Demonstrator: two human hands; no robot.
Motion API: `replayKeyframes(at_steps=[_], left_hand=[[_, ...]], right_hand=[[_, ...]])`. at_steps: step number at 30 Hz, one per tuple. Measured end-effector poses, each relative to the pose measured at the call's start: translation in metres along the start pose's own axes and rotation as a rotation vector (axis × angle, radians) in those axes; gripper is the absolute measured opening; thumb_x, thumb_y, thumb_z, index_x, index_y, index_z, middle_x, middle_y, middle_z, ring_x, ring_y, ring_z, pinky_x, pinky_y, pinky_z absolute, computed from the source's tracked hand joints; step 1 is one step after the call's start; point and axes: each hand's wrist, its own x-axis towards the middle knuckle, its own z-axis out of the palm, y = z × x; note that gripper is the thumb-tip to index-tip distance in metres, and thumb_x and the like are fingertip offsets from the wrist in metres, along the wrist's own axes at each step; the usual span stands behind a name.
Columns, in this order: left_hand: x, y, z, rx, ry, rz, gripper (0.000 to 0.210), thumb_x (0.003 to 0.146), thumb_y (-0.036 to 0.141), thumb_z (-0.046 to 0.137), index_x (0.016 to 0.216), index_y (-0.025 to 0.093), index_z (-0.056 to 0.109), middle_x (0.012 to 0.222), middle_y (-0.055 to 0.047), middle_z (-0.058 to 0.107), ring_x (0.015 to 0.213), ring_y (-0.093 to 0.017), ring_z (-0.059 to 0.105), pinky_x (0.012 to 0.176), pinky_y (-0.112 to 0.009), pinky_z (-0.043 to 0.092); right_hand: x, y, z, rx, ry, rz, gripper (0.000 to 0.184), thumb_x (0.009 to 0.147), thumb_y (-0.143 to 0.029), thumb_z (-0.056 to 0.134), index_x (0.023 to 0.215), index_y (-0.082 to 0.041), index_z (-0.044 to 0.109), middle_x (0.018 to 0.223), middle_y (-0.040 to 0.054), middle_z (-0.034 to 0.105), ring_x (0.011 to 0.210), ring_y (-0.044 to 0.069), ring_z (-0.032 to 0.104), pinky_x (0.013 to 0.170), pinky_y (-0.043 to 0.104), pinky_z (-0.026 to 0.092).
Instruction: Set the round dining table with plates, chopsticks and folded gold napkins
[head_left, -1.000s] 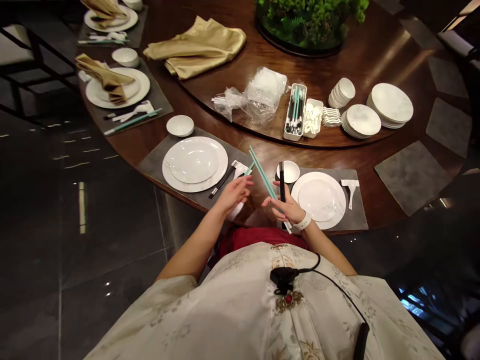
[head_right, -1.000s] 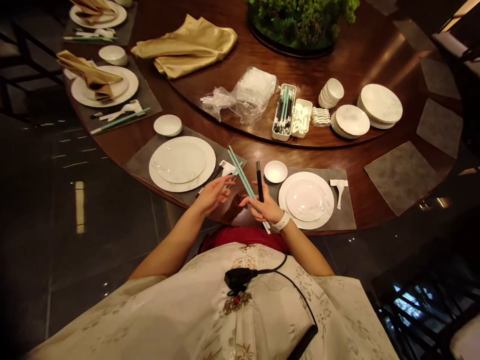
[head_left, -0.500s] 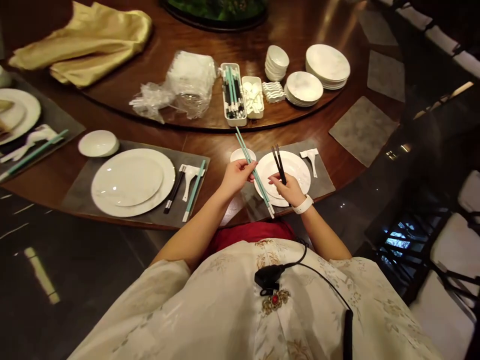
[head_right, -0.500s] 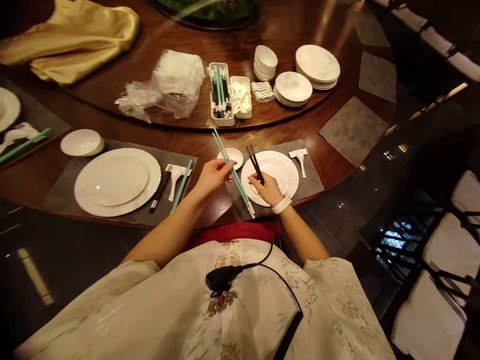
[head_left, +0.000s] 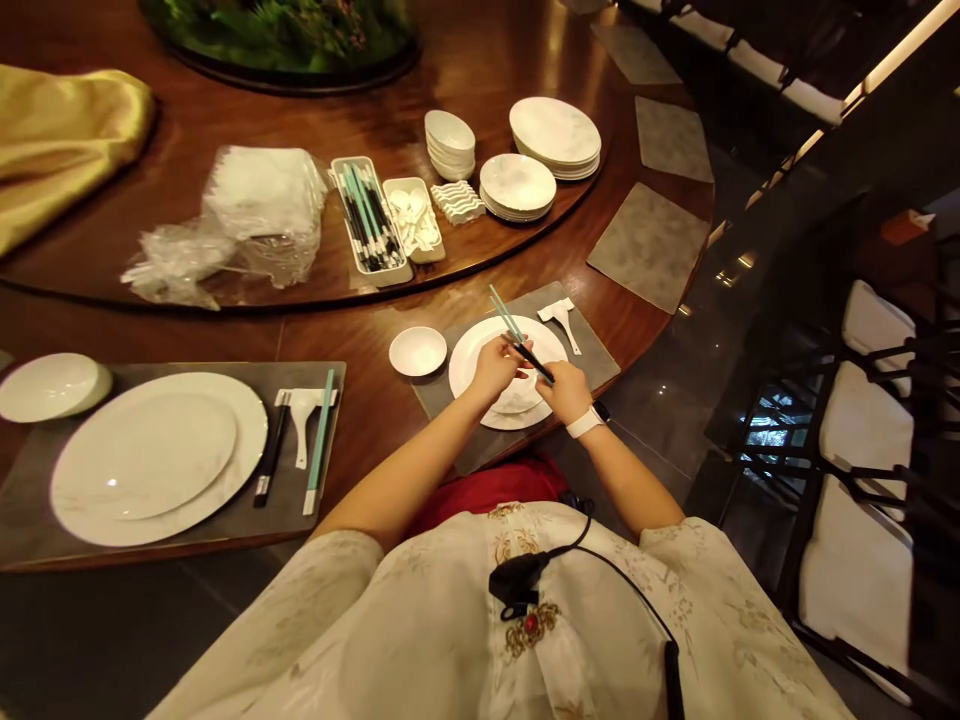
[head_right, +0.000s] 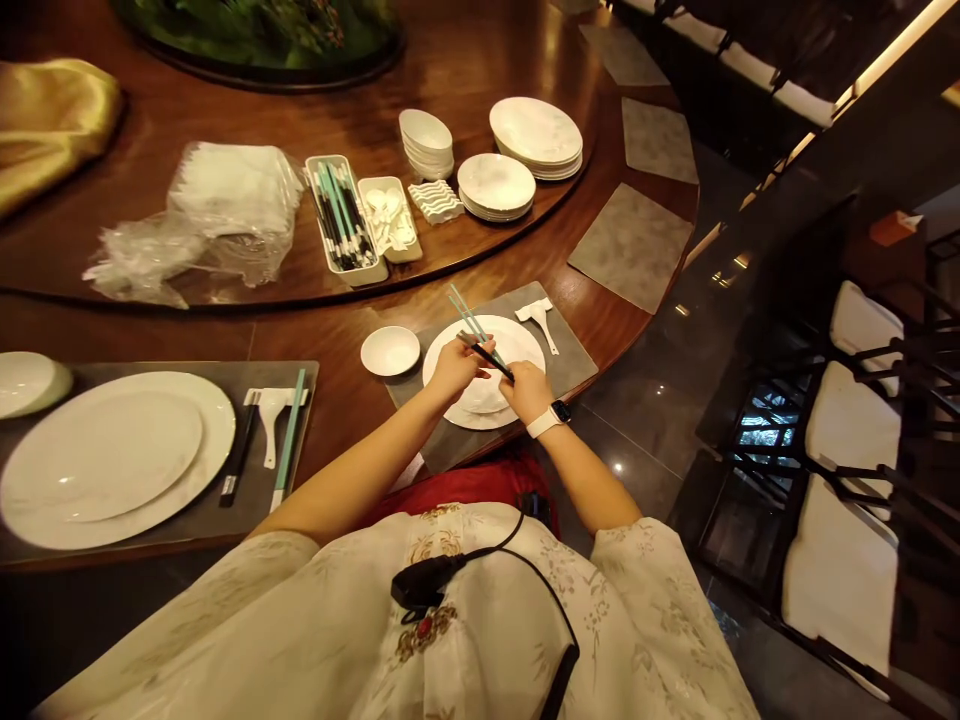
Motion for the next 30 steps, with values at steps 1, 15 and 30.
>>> replayKeyframes(at_steps=[1,15,30], left_hand=[[0.001,0.000,0.002,-0.014,-0.015,-0.012,0.042,0.076,0.039,0.073,0.107,0.012,0.061,0.082,-0.003,0.065,0.062,-0.013,0.066,0.051,-0.022,0.050],[-0.069,-0.036,-0.059,-0.034,-0.074,-0.394,0.057,0.056,0.053,0.082,0.098,0.017,0.068,0.108,-0.012,0.070,0.084,-0.018,0.067,0.058,-0.022,0.046],[-0.091,-0.035,-0.085,0.029,-0.011,-0.481,0.060,0.053,0.060,0.082,0.095,0.019,0.069,0.107,-0.011,0.071,0.088,-0.020,0.067,0.063,-0.024,0.048]], right_hand=[[0.006,0.011,-0.002,-0.016,0.014,0.014,0.017,0.084,-0.021,0.057,0.092,-0.013,0.070,0.089,0.0109,0.068,0.087,0.022,0.062,0.083,0.030,0.045],[0.121,0.162,0.016,-0.295,-0.114,0.336,0.030,0.088,-0.026,0.056,0.105,-0.006,0.071,0.107,0.0179,0.071,0.099,0.022,0.065,0.087,0.025,0.044],[0.047,0.223,0.030,0.086,0.062,0.526,0.045,0.068,-0.037,0.075,0.103,-0.011,0.066,0.091,0.0079,0.067,0.081,0.019,0.059,0.082,0.030,0.047]])
